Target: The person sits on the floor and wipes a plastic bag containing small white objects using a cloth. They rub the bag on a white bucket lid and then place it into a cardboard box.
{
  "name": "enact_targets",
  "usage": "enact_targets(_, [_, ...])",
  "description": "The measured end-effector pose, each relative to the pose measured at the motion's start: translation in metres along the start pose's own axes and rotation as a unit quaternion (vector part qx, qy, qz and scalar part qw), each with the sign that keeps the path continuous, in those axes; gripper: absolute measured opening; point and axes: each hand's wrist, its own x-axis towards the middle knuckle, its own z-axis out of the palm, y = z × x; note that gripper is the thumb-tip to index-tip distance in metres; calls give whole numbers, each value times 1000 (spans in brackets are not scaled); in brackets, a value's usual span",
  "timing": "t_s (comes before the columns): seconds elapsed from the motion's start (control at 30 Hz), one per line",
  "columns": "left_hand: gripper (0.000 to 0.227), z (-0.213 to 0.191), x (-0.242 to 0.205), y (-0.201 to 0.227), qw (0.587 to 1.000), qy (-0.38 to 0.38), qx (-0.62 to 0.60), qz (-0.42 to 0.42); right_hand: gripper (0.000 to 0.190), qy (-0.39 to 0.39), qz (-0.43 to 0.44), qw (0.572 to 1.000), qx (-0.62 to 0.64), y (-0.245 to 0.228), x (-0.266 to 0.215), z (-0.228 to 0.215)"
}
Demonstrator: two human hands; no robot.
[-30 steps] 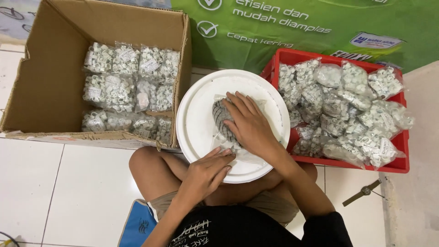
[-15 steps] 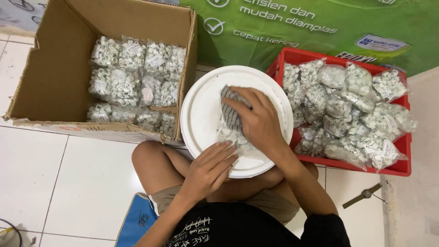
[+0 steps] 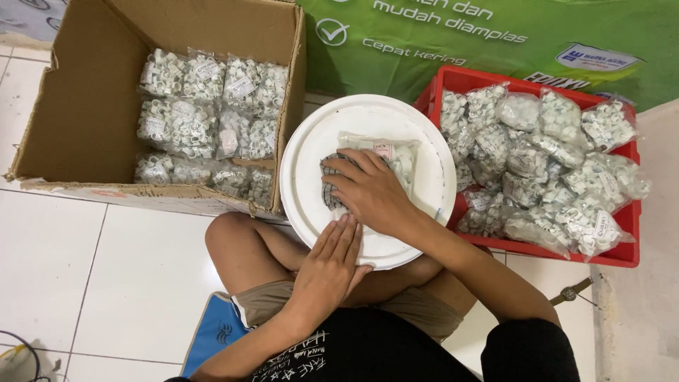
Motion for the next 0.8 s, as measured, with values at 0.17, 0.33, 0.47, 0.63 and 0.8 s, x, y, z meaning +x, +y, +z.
enact_targets(0.17, [64,5,-1,3,999,9,-29,-16,20,20,31,998,49,26,19,4])
enact_targets(0.33, [62,8,0,3,996,19,-77,-34,21,-1,94,984,152,44,33,-15])
enact_targets(0.47, [60,8,3,-1,994,-12,-100,-41,20,65,105,968,216,64,25,-14])
enact_targets(0.63, [54,-21,14,-1,985,-32,-159,-56,27,188,105,956,199,37,-8,-41])
enact_targets(0.8, [37,-28,29,14,976,41,-209,-37,34,221,93,955,173,-22,-70,-38])
